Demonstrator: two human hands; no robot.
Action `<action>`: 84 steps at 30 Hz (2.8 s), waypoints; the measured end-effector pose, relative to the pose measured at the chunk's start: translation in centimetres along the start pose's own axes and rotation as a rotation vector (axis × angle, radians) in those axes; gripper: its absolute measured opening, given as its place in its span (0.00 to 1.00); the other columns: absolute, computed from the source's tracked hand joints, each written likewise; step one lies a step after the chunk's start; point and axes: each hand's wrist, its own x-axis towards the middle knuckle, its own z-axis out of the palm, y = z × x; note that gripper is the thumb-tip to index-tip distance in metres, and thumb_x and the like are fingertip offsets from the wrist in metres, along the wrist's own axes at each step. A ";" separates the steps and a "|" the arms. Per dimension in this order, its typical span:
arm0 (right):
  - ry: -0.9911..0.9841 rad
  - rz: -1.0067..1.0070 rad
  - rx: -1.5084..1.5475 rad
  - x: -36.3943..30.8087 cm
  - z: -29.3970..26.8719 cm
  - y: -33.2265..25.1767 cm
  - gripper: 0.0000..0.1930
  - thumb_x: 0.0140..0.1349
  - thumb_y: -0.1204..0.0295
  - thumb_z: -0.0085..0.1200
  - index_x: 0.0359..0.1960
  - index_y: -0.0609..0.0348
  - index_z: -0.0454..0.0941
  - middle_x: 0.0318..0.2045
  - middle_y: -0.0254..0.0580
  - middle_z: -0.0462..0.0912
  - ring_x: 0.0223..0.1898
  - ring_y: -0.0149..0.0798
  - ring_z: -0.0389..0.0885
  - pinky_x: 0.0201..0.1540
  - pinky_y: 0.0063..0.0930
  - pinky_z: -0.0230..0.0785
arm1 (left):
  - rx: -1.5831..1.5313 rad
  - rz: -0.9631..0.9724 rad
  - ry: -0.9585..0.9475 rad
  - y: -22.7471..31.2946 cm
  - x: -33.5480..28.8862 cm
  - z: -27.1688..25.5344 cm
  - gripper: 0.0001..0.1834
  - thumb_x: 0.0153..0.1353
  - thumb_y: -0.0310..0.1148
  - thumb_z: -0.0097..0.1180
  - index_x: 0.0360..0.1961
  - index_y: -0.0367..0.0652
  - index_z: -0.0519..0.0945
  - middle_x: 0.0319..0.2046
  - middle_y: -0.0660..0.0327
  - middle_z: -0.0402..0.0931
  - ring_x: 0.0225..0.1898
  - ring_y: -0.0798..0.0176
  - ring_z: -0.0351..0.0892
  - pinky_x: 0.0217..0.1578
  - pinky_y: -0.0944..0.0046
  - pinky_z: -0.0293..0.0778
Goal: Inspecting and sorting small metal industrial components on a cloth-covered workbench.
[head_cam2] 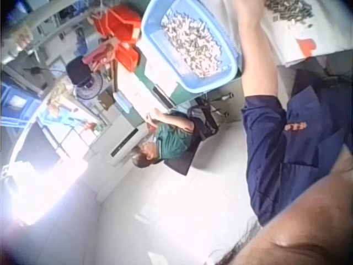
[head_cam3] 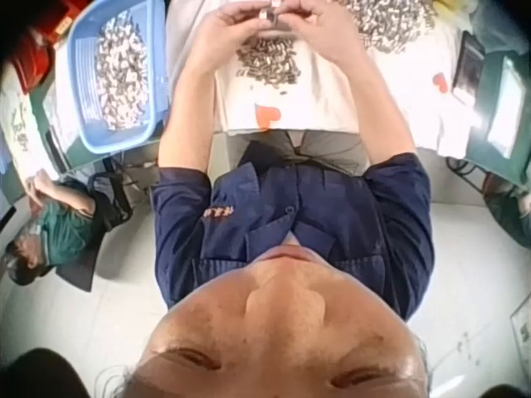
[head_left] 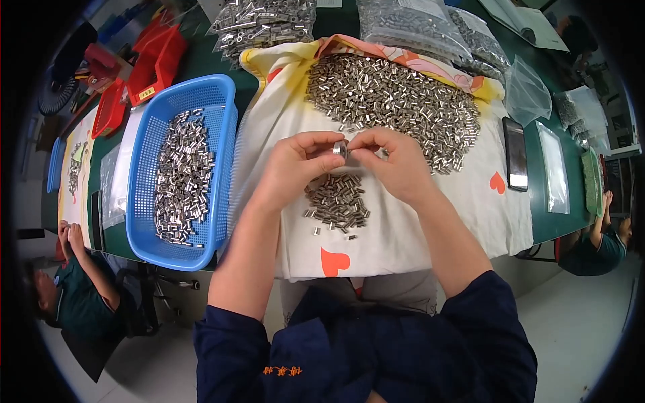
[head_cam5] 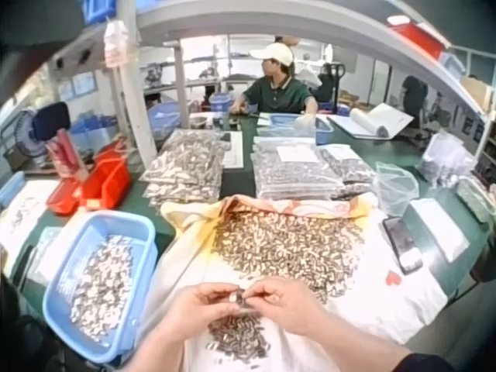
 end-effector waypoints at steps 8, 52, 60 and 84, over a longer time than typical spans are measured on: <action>0.067 -0.232 -0.103 -0.4 0.6 0.3 0.03 0.47 0.76 0.54 0.25 0.60 0.76 0.24 0.41 0.77 0.28 0.40 0.75 0.31 0.29 0.68 | 0.040 0.054 -0.024 -0.1 0.1 0.5 0.17 0.50 0.22 0.58 0.44 0.33 0.74 0.33 0.60 0.77 0.33 0.73 0.75 0.34 0.75 0.71; -0.058 -0.023 0.094 0.1 0.3 0.2 0.04 0.48 0.78 0.54 0.27 0.62 0.77 0.27 0.33 0.79 0.29 0.26 0.74 0.33 0.21 0.66 | 0.004 0.078 -0.047 -0.2 0.3 -0.2 0.17 0.50 0.21 0.57 0.44 0.34 0.73 0.34 0.61 0.76 0.34 0.72 0.75 0.37 0.75 0.71; 0.130 -0.340 -0.260 -0.3 1.4 0.4 0.06 0.46 0.73 0.57 0.27 0.59 0.77 0.24 0.38 0.77 0.27 0.37 0.76 0.31 0.27 0.68 | 0.064 0.093 -0.018 -0.3 0.0 -0.1 0.17 0.50 0.21 0.57 0.43 0.32 0.74 0.34 0.59 0.77 0.35 0.71 0.76 0.37 0.74 0.72; 0.199 -0.257 -0.598 1.1 -0.4 1.8 0.05 0.47 0.73 0.53 0.27 0.57 0.78 0.26 0.38 0.77 0.32 0.39 0.73 0.37 0.31 0.63 | 0.133 0.025 -0.078 0.2 0.0 0.0 0.16 0.49 0.19 0.57 0.42 0.33 0.74 0.34 0.62 0.76 0.34 0.73 0.75 0.37 0.75 0.71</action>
